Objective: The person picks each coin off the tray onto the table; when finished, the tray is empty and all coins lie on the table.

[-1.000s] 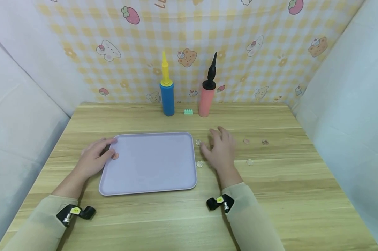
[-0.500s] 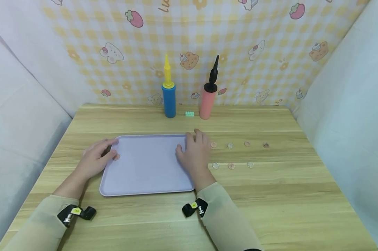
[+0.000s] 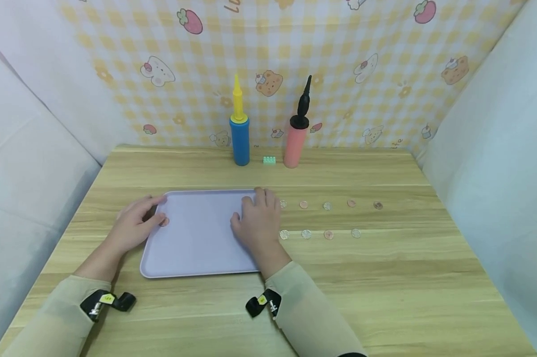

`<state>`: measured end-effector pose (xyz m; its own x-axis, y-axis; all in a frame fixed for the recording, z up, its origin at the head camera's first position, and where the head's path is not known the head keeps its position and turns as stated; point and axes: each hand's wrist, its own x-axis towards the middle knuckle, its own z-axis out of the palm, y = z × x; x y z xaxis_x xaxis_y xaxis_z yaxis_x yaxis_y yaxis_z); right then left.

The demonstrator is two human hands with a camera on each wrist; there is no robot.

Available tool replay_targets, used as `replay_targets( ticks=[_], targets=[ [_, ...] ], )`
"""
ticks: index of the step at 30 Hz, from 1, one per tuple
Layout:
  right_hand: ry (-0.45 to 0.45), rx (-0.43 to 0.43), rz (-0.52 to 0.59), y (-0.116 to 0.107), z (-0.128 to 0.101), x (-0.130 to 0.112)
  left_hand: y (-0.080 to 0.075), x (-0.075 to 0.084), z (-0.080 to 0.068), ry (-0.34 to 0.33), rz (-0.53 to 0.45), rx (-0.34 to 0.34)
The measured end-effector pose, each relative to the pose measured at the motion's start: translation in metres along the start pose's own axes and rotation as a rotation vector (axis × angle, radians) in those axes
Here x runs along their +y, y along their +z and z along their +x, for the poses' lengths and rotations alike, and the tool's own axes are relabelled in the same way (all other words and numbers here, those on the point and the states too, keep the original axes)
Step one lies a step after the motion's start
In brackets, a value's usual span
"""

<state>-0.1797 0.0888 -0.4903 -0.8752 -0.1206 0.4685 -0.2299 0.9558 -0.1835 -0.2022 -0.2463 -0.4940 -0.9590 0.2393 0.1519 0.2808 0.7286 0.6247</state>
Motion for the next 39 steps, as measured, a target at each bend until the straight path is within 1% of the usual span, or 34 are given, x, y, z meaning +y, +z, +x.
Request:
replay_targets(
  ticks=[4, 8, 11, 14, 20, 24, 28, 32, 35, 39],
  targets=[
    [-0.005, -0.038, 0.004, 0.003, 0.002, -0.008, -0.003, -0.002, -0.001, -0.023, -0.025, -0.001],
    [-0.039, -0.043, -0.007, 0.005, 0.002, -0.018, -0.008, -0.002, -0.003, -0.068, -0.05, -0.018],
    [-0.058, -0.069, -0.004, 0.008, 0.001, -0.03, -0.01, -0.002, -0.005, -0.092, -0.06, -0.022],
    [-0.062, -0.122, 0.013, 0.01, 0.0, -0.047, -0.011, -0.004, -0.005, -0.105, -0.071, -0.019],
    [-0.11, -0.198, 0.023, 0.016, 0.002, -0.082, -0.009, -0.007, -0.005, -0.099, -0.085, 0.004],
    [-0.132, -0.24, 0.013, 0.019, 0.003, -0.097, -0.005, -0.005, -0.002, -0.088, -0.092, 0.003],
    [-0.127, -0.277, 0.008, 0.023, 0.005, -0.105, -0.001, -0.002, 0.001, -0.083, -0.099, -0.011],
    [-0.117, -0.294, 0.015, 0.03, 0.008, -0.115, 0.0, -0.001, 0.003, -0.081, -0.093, 0.005],
    [-0.116, -0.316, 0.012, 0.035, 0.01, -0.127, -0.001, -0.001, 0.004, -0.077, -0.082, 0.017],
    [-0.106, -0.365, 0.011, 0.043, 0.011, -0.146, -0.002, -0.001, 0.003, -0.068, -0.076, 0.024]
  ],
)
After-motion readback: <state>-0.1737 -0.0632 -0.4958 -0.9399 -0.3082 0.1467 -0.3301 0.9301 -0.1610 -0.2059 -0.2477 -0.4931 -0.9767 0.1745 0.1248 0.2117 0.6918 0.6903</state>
